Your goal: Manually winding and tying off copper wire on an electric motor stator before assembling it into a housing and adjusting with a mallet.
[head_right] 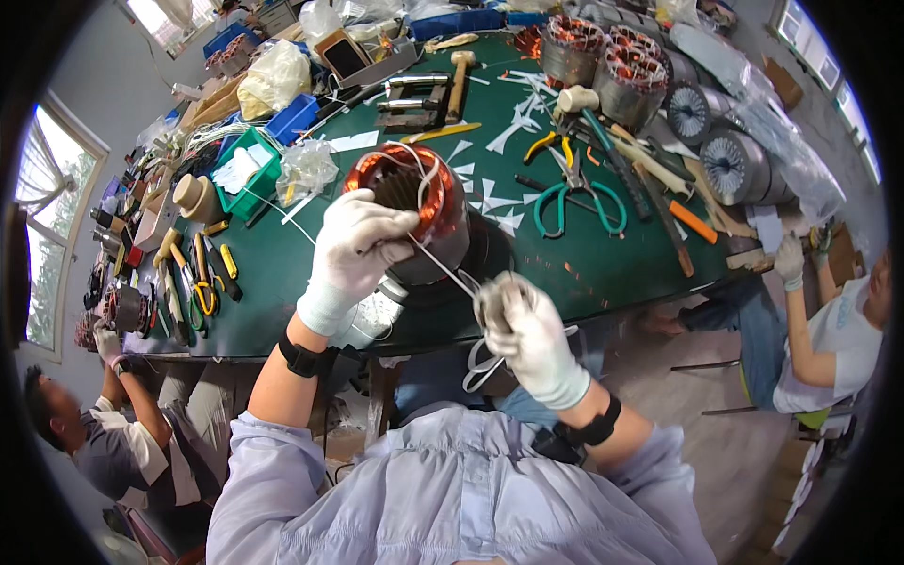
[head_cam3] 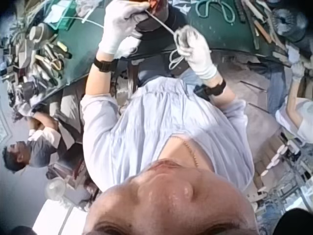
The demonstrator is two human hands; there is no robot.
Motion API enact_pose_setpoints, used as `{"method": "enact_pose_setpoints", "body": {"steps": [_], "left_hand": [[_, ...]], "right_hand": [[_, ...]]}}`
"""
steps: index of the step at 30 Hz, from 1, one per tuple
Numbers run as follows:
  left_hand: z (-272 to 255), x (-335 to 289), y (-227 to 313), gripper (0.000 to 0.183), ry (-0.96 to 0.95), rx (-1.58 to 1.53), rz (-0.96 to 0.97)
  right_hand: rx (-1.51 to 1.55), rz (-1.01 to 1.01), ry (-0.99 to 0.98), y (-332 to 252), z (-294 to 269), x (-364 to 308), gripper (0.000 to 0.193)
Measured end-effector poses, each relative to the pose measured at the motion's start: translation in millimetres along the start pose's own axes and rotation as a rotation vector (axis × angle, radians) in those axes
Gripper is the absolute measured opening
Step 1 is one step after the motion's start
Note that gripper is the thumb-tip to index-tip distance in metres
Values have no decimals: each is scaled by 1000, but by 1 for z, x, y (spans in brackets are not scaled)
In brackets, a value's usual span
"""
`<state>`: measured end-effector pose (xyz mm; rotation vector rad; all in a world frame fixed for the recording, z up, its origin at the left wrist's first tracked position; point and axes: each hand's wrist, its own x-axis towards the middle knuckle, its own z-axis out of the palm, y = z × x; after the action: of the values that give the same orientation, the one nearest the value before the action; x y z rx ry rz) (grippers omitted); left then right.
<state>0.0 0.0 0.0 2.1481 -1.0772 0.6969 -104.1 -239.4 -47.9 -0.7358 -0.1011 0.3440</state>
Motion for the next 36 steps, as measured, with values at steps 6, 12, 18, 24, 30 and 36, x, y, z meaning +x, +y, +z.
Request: {"method": "enact_pose_setpoints", "body": {"steps": [6, 12, 18, 24, 30, 36], "left_hand": [[-6, 4, -14, 25, 128, -31, 114], [-8, 6, 1, 28, 19, -24, -33], [-4, 7, 11, 69, 23, -252, -244], [-18, 6, 3, 60, -137, -73, -170], [-13, 95, 65, 97, -587, 426, 124], [86, 137, 28, 28, -1411, 609, 283]], "right_hand": [[250, 348, 123, -67, 109, 21, 33], [-136, -47, -26, 17, 42, -16, 34], [-1084, -386, -98, 45, 5, 16, 13], [-682, -251, -216, 26, 11, -45, 16], [-709, 144, 591, 33, -103, -185, 25], [-774, 15, 726, -18, -102, -159, 27]]}}
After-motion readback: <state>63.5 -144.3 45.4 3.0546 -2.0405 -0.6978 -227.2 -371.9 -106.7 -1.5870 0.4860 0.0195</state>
